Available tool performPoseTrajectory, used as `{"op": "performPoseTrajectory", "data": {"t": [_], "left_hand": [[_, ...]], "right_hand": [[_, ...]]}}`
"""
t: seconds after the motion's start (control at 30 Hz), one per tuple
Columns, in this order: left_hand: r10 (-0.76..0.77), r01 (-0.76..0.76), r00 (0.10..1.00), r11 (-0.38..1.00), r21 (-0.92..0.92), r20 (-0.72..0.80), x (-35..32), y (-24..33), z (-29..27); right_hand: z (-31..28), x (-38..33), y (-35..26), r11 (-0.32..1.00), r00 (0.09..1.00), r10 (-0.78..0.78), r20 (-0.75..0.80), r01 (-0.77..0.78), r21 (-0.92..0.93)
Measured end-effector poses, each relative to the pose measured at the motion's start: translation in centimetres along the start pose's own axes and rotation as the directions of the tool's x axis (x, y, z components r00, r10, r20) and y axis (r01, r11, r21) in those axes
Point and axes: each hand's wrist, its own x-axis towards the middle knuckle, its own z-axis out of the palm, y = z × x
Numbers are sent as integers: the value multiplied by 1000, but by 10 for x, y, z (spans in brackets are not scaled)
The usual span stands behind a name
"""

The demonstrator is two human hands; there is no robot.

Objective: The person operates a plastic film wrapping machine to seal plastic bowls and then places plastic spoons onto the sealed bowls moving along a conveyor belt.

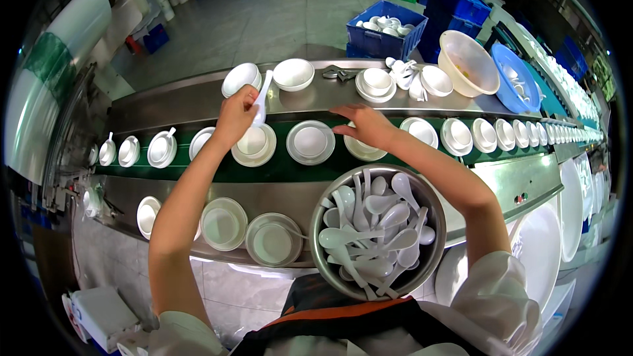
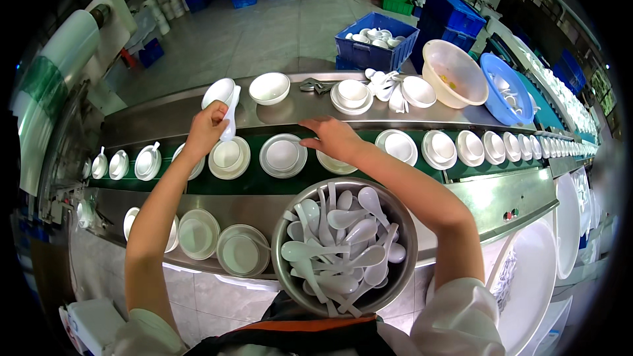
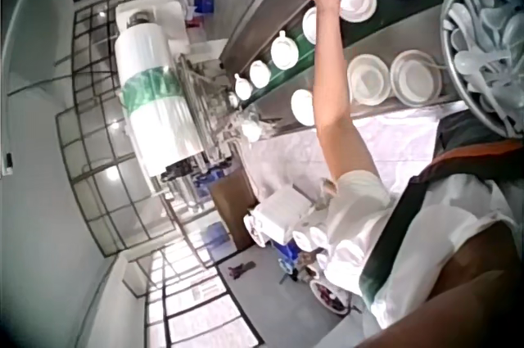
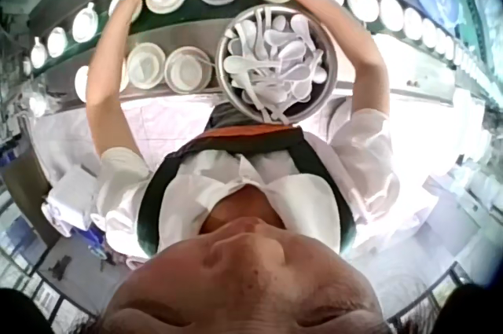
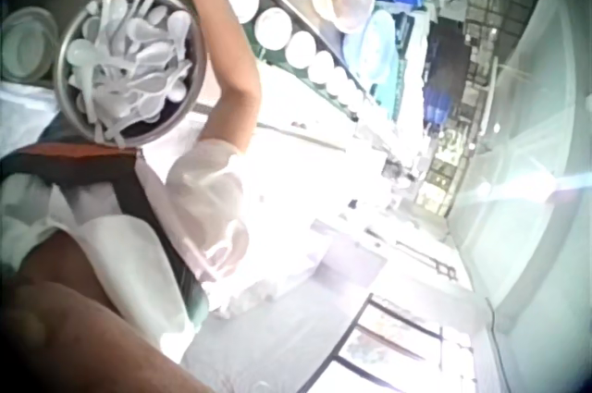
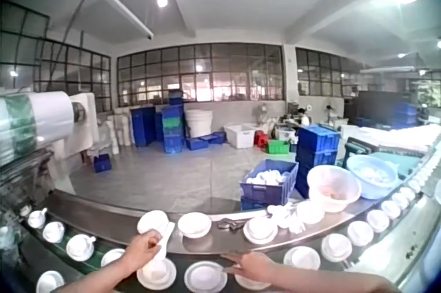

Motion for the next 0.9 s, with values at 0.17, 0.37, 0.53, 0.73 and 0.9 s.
{"op": "performPoseTrajectory", "data": {"t": [0.17,0.37,0.53,0.73,0.9], "left_hand": [[209,-168,971,942,289,-115,9,-67,13],[29,-153,971,839,522,237,4,-72,25],[237,-306,952,791,530,196,-15,-15,21],[327,-325,835,942,-82,443,-67,88,62],[-11,138,806,976,-170,592,-99,106,89]], "right_hand": [[-64,-54,-60,991,921,-130,368,127,33],[-71,-77,-61,915,917,-218,336,311,-256],[-99,-81,-47,992,868,-75,490,114,-50],[-125,-45,18,987,983,161,-90,-160,23],[-45,-42,89,985,997,43,-71,-55,-161]]}}
